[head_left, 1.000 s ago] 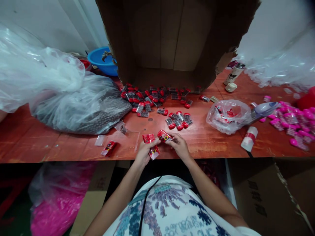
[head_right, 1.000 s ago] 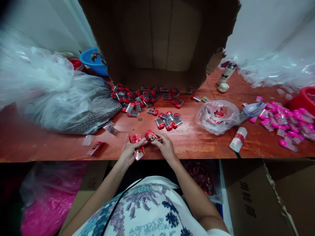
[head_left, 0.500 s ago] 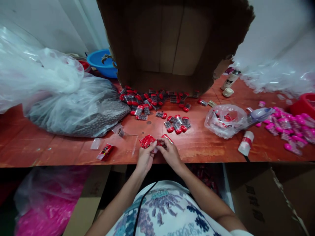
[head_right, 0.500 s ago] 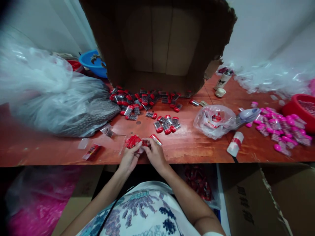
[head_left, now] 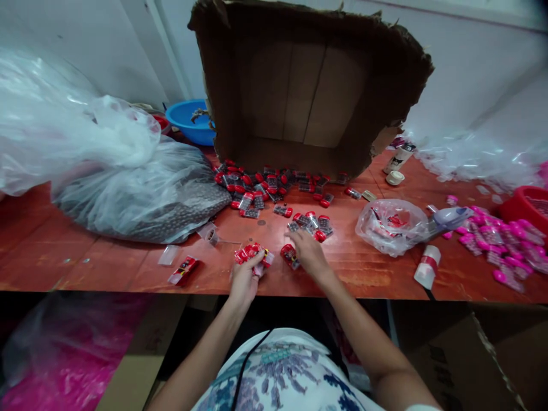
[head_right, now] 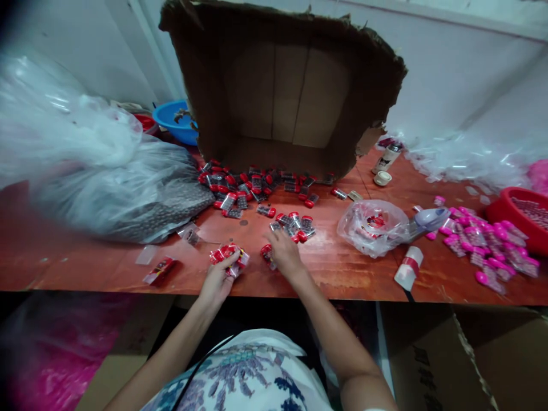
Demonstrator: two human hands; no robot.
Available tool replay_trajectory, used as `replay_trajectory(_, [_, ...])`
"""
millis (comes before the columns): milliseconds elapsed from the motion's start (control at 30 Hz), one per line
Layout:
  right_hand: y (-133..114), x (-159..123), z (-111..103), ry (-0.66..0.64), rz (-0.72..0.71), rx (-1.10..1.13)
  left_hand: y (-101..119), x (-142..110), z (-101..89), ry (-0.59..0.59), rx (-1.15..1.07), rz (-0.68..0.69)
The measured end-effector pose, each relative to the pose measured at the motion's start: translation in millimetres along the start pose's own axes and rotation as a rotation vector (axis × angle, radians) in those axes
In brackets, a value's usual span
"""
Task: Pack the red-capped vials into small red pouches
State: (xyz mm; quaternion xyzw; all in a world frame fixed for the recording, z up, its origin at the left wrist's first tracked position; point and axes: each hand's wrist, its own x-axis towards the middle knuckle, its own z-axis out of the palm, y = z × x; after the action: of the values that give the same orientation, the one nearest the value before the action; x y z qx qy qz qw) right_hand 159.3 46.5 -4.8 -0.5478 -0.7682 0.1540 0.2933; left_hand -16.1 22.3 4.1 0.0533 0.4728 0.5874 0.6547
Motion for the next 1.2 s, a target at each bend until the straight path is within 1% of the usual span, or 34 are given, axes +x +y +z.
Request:
replay_trajectory(67, [20.0, 15.3, -6.5, -0.005, -0.045, -0.131, 3.3, 3.2, -1.4, 0.017, -0.036, -0.033])
replay_trajectory(167, [42.0, 31.7, -10.8, -0.119, -0.143, -0.210, 7.0, 4.7, -2.7, 0.011, -0.084, -0.106])
replay_trajectory(233, [46.6, 35.0, -10.9, -0.174, -0.175, -0.211, 9.1, 3.8, -2.8, 0.015, -0.100, -0.163])
replay_trajectory(267, [45.2, 34.1, -10.8, -0.174, -0.173, -0.201, 10.2, 3.1, -2.6, 0.023, -0.107, -0.184])
replay_trajectory(367, [26.0, 20.4, -11.5, -0.106, -0.103, -0.086, 12.5, 1.6, -2.0, 0.051, -0.132, -0.225])
replay_trajectory(433, [4.0, 4.2, -12.7, -0.054, -0.036, 0.098, 13.1, 1.6, -1.5, 0.048, -0.159, -0.240])
replay_trajectory(533, [-29.8, -21.8, -12.3, -0.031, 0.036, 0.385, 12.6, 2.2, -0.2, 0.054, -0.191, -0.249])
replay_trajectory(633, [-50.2, -39.0, -7.8, 0.001, 0.111, 0.484, 11.3, 1.6, 1.7, 0.076, -0.202, -0.241])
replay_trajectory(733, [-54.7, -45.2, -2.1, 0.040, 0.192, 0.520, 10.1, -0.2, 3.3, 0.074, -0.197, -0.244])
replay_trajectory(833, [-53.9, -46.8, 1.0, 0.021, 0.221, 0.553, 9.0, -1.4, 3.2, 0.057, -0.190, -0.233])
replay_trajectory(933, [-55.3, -48.7, 1.2, 0.009, 0.232, 0.600, 7.7, -2.1, 1.8, 0.020, -0.168, -0.163])
replay_trajectory(1067, [-58.1, -51.7, 0.3, 0.015, 0.306, 0.688, 6.4, -5.0, 0.2, -0.031, -0.124, -0.079])
replay_trajectory(1200, [-57.8, -53.5, 2.5, -0.014, 0.387, 0.766, 6.2, -10.5, 1.9, -0.051, -0.085, -0.089])
